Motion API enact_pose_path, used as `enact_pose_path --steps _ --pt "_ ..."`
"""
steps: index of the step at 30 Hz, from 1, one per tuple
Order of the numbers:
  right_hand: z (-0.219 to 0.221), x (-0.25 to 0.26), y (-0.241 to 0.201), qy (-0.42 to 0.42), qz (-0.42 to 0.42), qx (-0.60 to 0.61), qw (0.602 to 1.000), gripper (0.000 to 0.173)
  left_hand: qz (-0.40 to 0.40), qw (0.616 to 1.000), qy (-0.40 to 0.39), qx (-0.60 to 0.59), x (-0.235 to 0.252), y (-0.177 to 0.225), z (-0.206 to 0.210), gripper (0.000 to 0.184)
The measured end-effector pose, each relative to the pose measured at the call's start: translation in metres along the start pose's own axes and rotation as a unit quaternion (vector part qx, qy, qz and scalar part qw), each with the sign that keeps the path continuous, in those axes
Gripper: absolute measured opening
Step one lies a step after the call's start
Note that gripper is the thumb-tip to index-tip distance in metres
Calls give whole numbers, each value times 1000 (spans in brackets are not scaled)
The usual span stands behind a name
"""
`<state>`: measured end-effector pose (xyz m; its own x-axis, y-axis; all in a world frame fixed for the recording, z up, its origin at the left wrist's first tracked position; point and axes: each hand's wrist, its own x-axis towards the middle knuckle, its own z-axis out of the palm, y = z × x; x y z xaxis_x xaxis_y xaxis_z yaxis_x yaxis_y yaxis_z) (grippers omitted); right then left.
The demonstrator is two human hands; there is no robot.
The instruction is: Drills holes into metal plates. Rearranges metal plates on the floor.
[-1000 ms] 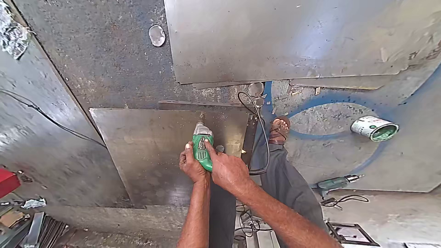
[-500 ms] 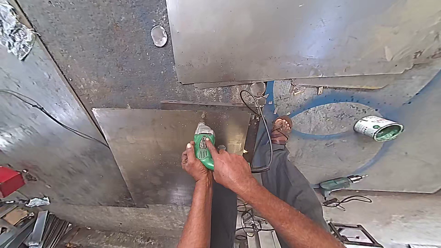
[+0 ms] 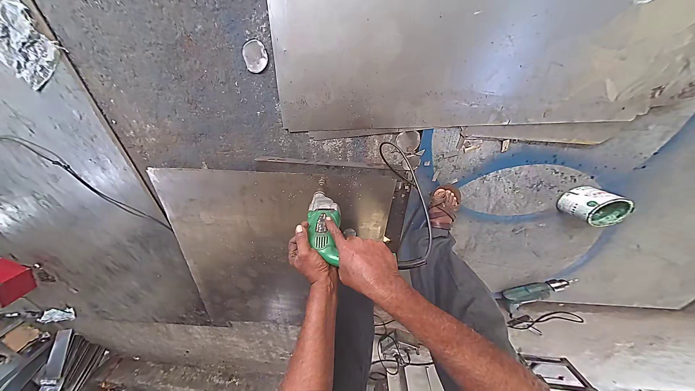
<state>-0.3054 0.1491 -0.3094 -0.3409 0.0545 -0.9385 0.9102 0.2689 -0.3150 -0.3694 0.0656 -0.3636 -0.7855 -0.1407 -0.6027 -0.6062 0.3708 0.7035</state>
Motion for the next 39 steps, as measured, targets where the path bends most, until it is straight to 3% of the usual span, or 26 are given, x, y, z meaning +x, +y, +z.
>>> enact_pose_path --steps 39 --pt "-3 1 7 11 -20 -14 1000 98 -6 1000 12 -8 -6 -2 4 29"
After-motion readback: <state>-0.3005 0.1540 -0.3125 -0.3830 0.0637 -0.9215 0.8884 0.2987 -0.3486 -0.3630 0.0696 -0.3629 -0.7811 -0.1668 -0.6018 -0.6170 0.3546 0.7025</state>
